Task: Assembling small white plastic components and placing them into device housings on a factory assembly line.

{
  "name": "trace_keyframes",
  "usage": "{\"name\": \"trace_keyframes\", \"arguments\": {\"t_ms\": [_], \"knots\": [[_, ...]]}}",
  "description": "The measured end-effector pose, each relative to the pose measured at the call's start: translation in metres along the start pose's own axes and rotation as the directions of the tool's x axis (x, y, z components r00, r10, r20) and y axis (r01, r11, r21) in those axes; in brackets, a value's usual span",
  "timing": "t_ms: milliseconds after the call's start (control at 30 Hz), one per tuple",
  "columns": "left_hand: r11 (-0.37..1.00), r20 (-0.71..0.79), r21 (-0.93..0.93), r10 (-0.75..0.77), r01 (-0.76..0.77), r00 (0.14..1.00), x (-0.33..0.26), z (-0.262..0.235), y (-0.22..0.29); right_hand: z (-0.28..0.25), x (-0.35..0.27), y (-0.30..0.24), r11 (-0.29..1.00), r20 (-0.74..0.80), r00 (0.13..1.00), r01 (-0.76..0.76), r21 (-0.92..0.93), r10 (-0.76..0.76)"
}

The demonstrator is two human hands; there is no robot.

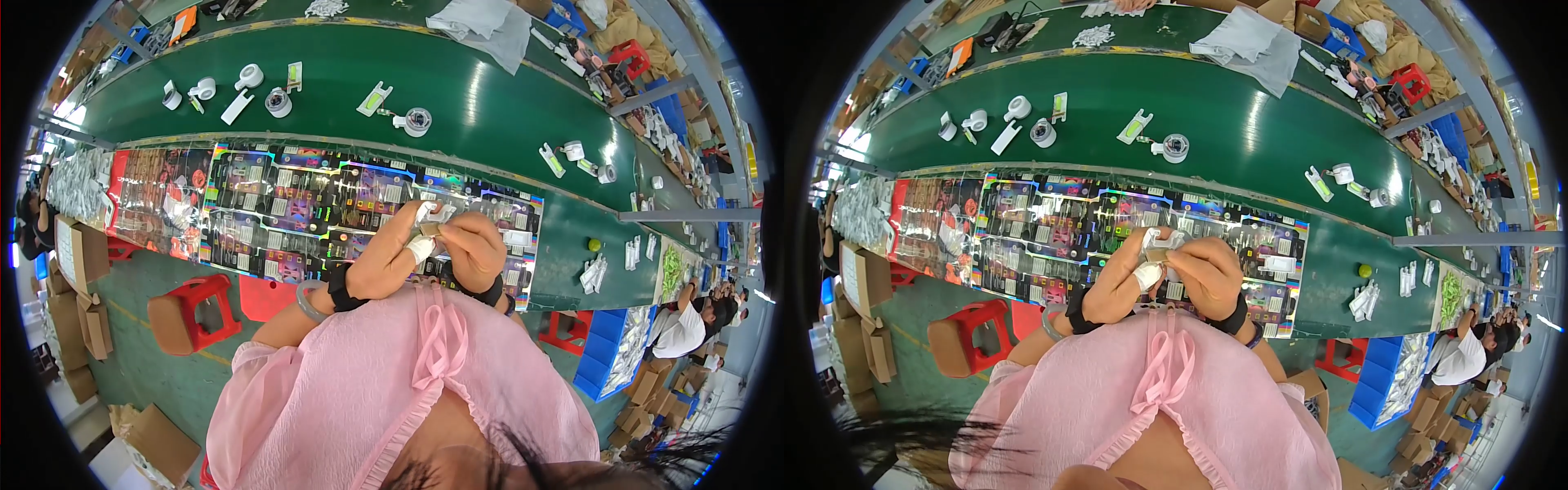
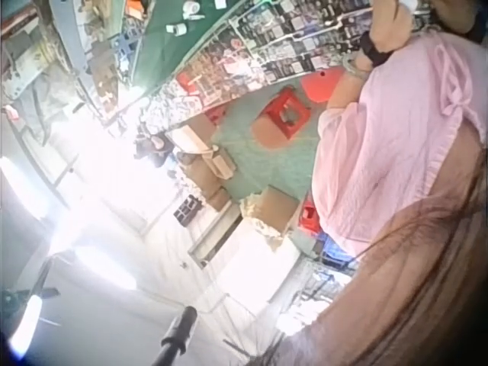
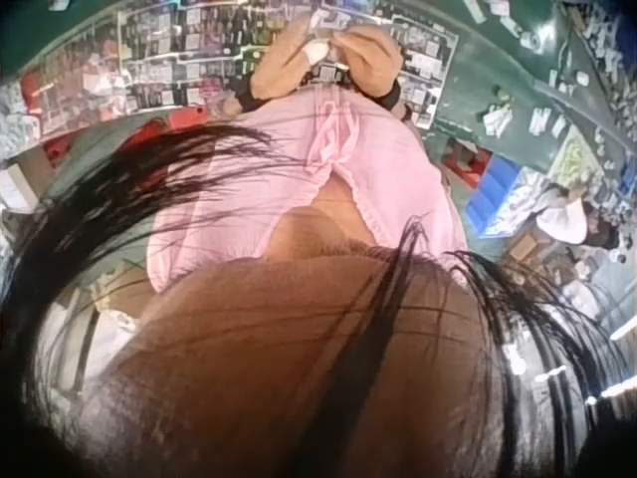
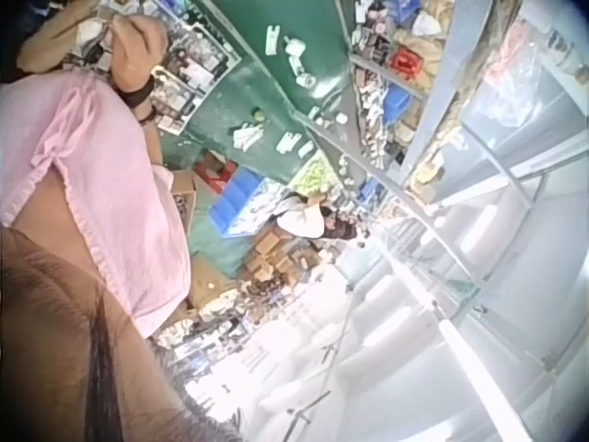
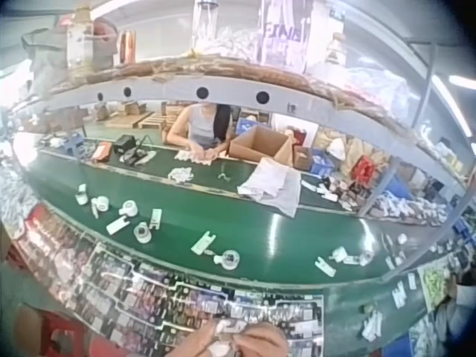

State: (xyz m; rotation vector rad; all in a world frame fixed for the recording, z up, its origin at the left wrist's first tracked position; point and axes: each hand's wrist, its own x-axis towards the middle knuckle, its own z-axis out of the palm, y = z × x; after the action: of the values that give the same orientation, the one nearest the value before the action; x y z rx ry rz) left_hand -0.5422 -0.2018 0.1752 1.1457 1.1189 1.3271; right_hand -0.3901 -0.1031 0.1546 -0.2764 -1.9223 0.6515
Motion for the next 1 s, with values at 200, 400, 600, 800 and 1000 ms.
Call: {"name": "trace_keyframes", "arguments": {"t_ms": [200, 400, 600, 800, 1000], "knots": [[0.998, 0.005, -0.05, -0.026, 0.026, 1.0, 0.006, 0.008, -0.001, -0.007, -0.003, 0.004, 1.0, -0.025, 0.999, -0.021, 0.014, 0.021], [0.977, 0.0, 0.184, 0.113, -0.111, 0.994, 0.006, 0.006, -0.007, -0.004, -0.008, 0.007, 0.992, -0.01, 0.993, -0.115, 0.052, 0.116], [0.996, 0.03, -0.079, -0.029, 0.032, 0.999, 0.009, 0.013, -0.006, -0.011, -0.008, 0.008, 0.989, -0.013, 0.992, -0.12, 0.092, 0.122], [0.989, 0.004, -0.139, 0.041, -0.04, 0.999, 0.014, 0.025, -0.016, -0.019, -0.01, 0.011, 0.991, -0.038, 0.994, -0.097, 0.088, 0.101], [0.996, 0.031, 0.077, 0.045, -0.047, 0.999, 0.016, 0.025, -0.003, -0.023, -0.011, 0.011, 0.99, -0.031, 0.991, -0.126, 0.069, 0.128]]}}
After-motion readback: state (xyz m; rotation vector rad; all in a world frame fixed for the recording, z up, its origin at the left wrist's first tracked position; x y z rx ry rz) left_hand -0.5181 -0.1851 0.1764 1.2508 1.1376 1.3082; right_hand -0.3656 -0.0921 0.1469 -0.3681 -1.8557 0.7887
